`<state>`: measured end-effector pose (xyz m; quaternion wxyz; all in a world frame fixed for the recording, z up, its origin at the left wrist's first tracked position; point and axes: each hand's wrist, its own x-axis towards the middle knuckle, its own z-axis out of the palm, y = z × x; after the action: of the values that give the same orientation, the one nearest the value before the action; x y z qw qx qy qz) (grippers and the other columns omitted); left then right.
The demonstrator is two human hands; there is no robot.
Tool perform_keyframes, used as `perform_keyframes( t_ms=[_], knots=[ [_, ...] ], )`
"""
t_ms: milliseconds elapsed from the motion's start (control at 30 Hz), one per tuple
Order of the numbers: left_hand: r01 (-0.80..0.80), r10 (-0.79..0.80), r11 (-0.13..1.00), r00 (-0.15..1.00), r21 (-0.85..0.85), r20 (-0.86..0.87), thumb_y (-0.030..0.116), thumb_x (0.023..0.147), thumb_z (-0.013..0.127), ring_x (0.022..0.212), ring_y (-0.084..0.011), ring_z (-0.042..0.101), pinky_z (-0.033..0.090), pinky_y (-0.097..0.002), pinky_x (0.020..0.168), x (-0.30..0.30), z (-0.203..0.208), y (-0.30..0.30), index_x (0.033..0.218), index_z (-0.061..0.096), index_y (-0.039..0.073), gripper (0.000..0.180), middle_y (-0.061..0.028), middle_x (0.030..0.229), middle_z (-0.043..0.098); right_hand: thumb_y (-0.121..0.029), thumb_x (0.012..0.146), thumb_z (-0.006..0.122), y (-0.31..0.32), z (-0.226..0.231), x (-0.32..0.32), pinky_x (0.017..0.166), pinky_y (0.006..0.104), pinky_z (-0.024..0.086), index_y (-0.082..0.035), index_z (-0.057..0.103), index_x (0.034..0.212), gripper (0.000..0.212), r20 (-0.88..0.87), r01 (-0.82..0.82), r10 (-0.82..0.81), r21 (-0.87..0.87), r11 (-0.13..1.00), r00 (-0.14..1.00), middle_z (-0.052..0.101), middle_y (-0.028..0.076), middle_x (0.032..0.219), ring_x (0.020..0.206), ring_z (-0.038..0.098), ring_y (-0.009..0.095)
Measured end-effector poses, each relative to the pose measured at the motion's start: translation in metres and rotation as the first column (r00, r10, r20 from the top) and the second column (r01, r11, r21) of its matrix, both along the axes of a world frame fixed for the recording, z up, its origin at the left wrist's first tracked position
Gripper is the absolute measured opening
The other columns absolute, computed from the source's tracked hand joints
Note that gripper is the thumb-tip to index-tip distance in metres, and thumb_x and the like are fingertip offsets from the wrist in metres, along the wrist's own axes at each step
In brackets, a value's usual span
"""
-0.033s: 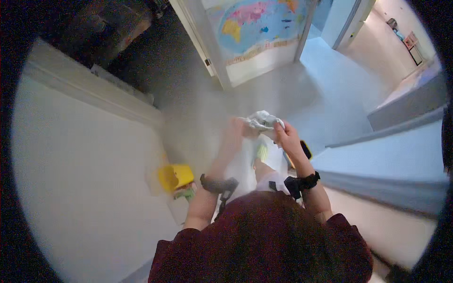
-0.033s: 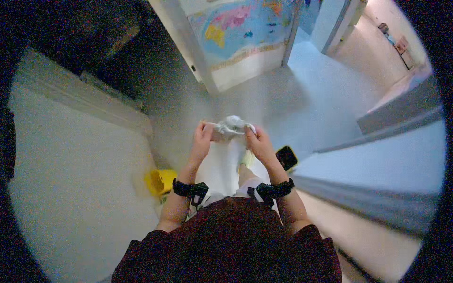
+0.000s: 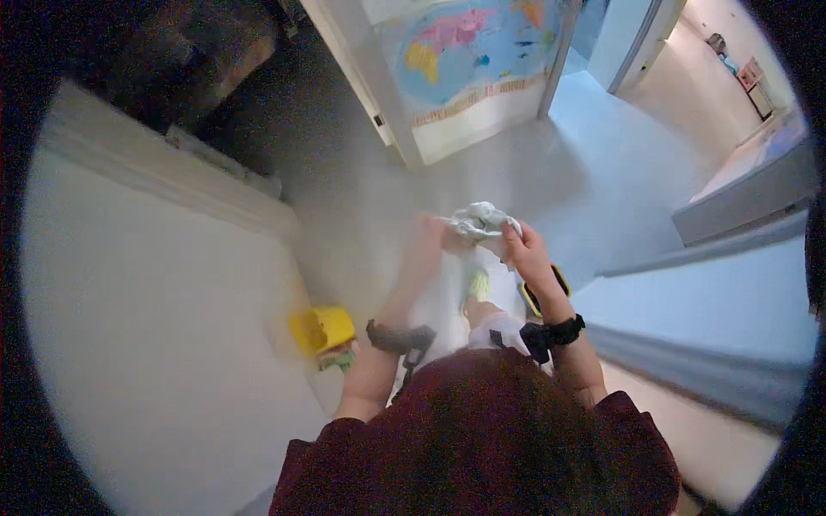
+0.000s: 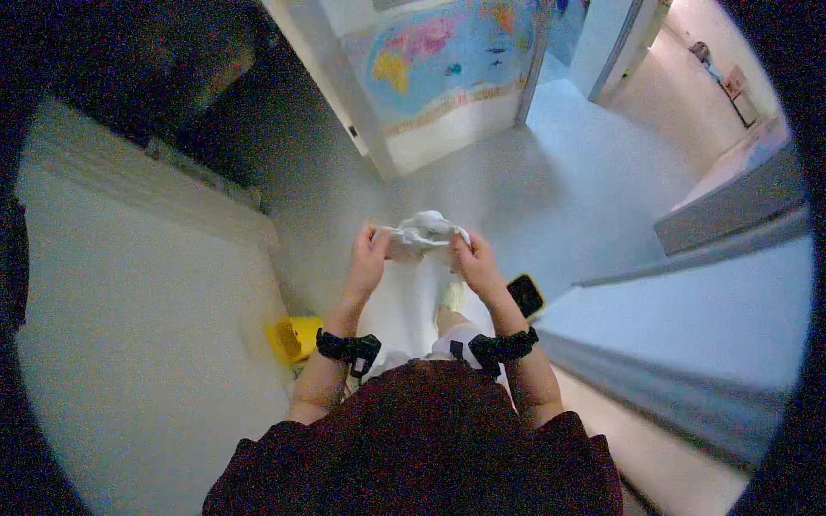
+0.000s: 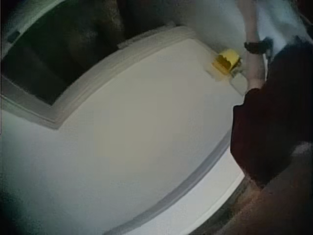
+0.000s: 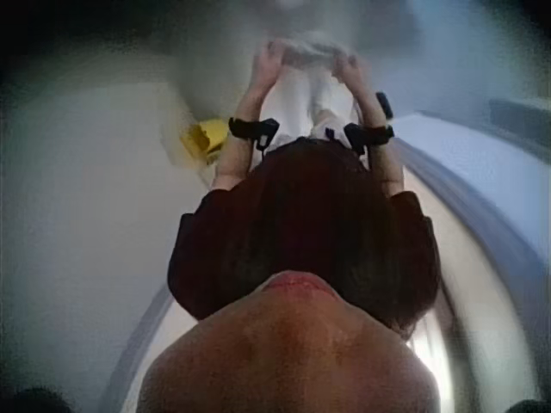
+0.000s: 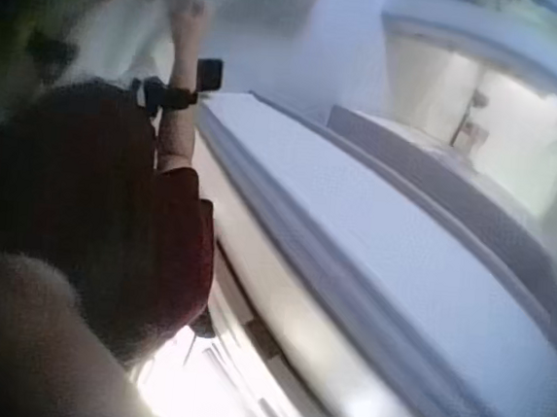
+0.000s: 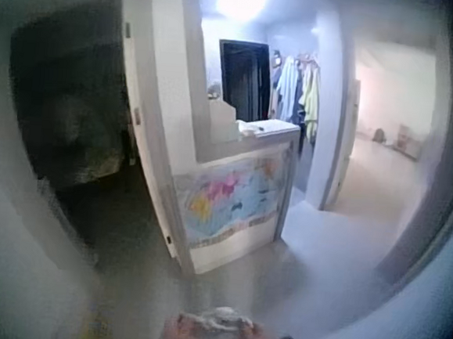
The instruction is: The person washes a cloth in a sink, uses a brush to clean a bed surface, and then wipes a desk and several cosmetic containers using the damp cloth.
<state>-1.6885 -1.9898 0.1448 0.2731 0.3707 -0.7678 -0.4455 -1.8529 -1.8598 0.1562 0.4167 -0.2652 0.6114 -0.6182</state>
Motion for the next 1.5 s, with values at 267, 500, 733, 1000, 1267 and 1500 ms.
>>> perform_keyframes(
  t_ms=[267, 500, 733, 1000, 1267, 1500],
  knots=[
    [0.047, -0.004, 0.991, 0.948, 0.127, -0.319, 0.025, 0.095, 0.047, 0.074, -0.0086, 0.050, 0.044, -0.0240, 0.066, 0.001, -0.021, -0.091, 0.097, 0.049, 0.005, 0.020, -0.0011, 0.083, 0.054, -0.024, 0.093, 0.051, -0.075, 0.001, 0.002, 0.057, 0.0207, 0.037, -0.002, 0.059, 0.099, 0.025, -0.210, 0.140, -0.154, -0.081, 0.987, 0.965, 0.054, -0.003, 0.074, 0.064, 0.045, 0.005],
    [0.316, -0.265, 0.943, 0.902, 0.103, -0.341, 0.026, 0.096, 0.045, 0.067, -0.0051, 0.044, 0.037, -0.0214, 0.058, -0.070, -0.042, -0.156, 0.100, 0.047, 0.005, 0.022, 0.0020, 0.077, 0.050, -0.025, 0.095, 0.047, -0.104, -0.028, -0.028, 0.064, 0.0233, 0.044, -0.003, 0.055, 0.109, 0.027, 0.022, 0.381, -0.388, -0.239, 0.893, 0.921, 0.060, 0.000, 0.089, 0.078, 0.054, 0.008],
    [0.501, -0.471, 0.858, 0.856, 0.113, -0.213, 0.027, 0.091, 0.053, 0.089, -0.0129, 0.053, 0.045, -0.0265, 0.075, -0.098, -0.071, -0.158, 0.114, 0.045, 0.003, 0.034, -0.0065, 0.099, 0.056, -0.028, 0.095, 0.047, -0.097, -0.055, -0.019, 0.079, 0.0280, 0.046, -0.002, 0.048, 0.118, 0.035, 0.084, 0.487, -0.480, -0.202, 0.850, 0.873, 0.058, 0.004, 0.105, 0.093, 0.055, 0.011],
    [0.608, -0.475, 0.763, 0.758, 0.220, -0.448, 0.015, 0.091, 0.047, 0.081, -0.0092, 0.048, 0.042, -0.0248, 0.073, -0.111, -0.052, -0.119, 0.107, 0.048, 0.005, 0.020, -0.0005, 0.093, 0.053, -0.017, 0.092, 0.044, -0.027, -0.058, -0.013, 0.079, 0.0345, 0.049, -0.002, 0.045, 0.116, 0.029, 0.013, 0.558, -0.569, -0.210, 0.803, 0.822, 0.056, 0.008, 0.107, 0.095, 0.056, 0.019],
    [0.655, -0.473, 0.639, 0.748, 0.402, -0.466, 0.017, 0.093, 0.039, 0.076, -0.0071, 0.045, 0.039, -0.0220, 0.067, -0.216, 0.051, -0.105, 0.099, 0.049, 0.007, 0.016, 0.0023, 0.085, 0.050, -0.028, 0.092, 0.043, -0.029, -0.018, -0.120, 0.082, 0.0393, 0.050, -0.003, 0.032, 0.123, 0.041, 0.250, 0.346, -0.307, -0.130, 0.929, 0.918, 0.052, 0.016, 0.116, 0.104, 0.055, 0.025],
    [0.614, -0.460, 0.669, 0.784, 0.418, -0.416, 0.017, 0.094, 0.040, 0.074, -0.0057, 0.046, 0.039, -0.0209, 0.067, -0.336, 0.102, -0.124, 0.096, 0.052, 0.006, 0.017, 0.0042, 0.081, 0.051, -0.065, 0.089, 0.023, -0.101, 0.013, -0.253, 0.089, 0.0407, 0.044, -0.005, 0.026, 0.137, 0.077, 0.422, 0.075, -0.054, -0.032, 0.997, 0.905, 0.050, 0.010, 0.122, 0.109, 0.050, 0.021]
  ],
)
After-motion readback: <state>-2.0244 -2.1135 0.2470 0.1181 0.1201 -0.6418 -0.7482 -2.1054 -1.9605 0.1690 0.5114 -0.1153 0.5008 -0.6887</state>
